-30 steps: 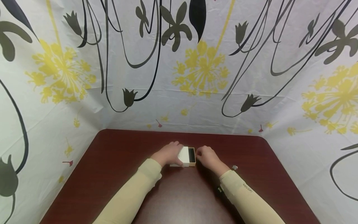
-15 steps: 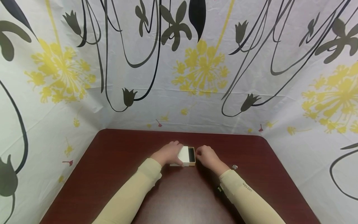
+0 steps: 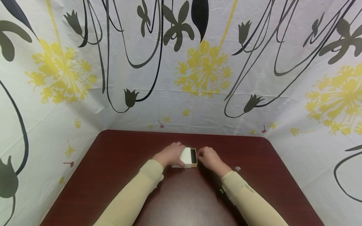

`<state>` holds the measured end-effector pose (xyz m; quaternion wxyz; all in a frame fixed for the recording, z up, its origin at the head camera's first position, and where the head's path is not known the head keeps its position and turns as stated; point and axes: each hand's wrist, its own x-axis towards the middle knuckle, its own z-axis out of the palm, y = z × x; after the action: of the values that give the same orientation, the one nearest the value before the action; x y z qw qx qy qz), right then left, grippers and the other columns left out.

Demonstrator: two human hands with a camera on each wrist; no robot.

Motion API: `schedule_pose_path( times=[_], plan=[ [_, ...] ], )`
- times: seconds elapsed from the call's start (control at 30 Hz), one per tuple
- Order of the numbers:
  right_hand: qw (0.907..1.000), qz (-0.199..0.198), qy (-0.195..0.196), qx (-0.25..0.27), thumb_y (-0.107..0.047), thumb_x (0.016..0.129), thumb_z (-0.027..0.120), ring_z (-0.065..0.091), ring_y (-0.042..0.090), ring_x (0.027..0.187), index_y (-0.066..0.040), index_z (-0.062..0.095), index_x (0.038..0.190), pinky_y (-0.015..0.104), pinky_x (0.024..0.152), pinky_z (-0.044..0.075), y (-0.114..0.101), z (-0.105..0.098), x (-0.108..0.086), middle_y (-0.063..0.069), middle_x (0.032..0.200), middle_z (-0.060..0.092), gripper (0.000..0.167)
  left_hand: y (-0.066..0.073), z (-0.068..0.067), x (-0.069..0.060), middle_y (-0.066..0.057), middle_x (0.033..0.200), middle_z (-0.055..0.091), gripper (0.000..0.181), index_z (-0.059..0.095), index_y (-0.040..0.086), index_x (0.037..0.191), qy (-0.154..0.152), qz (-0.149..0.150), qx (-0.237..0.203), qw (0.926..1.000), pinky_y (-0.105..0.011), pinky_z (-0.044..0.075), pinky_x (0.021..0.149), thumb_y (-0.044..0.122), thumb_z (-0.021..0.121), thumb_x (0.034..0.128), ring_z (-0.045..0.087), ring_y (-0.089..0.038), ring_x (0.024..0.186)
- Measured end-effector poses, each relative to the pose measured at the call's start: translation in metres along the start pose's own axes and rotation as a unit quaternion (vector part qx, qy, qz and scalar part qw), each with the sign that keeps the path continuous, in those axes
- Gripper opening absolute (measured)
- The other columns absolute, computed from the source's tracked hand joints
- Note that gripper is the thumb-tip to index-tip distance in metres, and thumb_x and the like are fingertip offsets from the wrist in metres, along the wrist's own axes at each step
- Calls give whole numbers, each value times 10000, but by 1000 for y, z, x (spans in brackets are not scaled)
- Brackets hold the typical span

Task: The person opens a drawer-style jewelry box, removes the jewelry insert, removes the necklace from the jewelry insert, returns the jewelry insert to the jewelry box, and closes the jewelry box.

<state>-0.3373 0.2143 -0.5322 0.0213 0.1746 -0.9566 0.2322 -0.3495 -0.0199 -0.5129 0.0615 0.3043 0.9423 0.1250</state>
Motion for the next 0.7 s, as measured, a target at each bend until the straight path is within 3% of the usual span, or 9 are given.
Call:
schedule_pose_path(
  times=[0.13, 0.23, 0.47, 0.7],
  plan=[
    [9989, -425, 186, -74, -44, 934, 786, 583, 165, 710, -136, 753, 824, 420, 674, 535, 26, 17, 10, -42, 780, 682, 147, 0, 0, 0, -73, 1237, 646, 812, 672, 55, 1384, 60, 40, -12, 10000, -387, 538, 969, 467, 1006, 769, 601, -228, 1114],
    [9985, -498, 198, -99, -55, 933, 790, 584, 162, 703, -143, 760, 831, 420, 662, 536, 32, 20, 12, -45, 781, 684, 138, 1, -1, -1, -68, 1218, 641, 795, 676, 58, 1368, 62, 41, -52, 10000, -379, 538, 946, 456, 1009, 764, 594, -218, 1086],
    [10000, -4, -45, 7, -17, 969, 783, 589, 160, 729, -100, 762, 839, 407, 716, 544, -1, 1, 0, -25, 798, 697, 155, 1, -3, -2, -68, 1218, 630, 784, 673, 61, 1371, 37, 18, -90, 10000, -374, 535, 930, 458, 1000, 778, 582, -210, 1068],
    [9999, 92, -21, -135, -16, 955, 797, 577, 159, 733, -100, 758, 838, 390, 724, 542, -5, 2, 1, -28, 796, 687, 150, 0, -1, -1, -57, 1217, 632, 791, 669, 72, 1383, 50, 2, -71, 10000, -367, 534, 927, 458, 997, 776, 579, -201, 1065]
  ],
)
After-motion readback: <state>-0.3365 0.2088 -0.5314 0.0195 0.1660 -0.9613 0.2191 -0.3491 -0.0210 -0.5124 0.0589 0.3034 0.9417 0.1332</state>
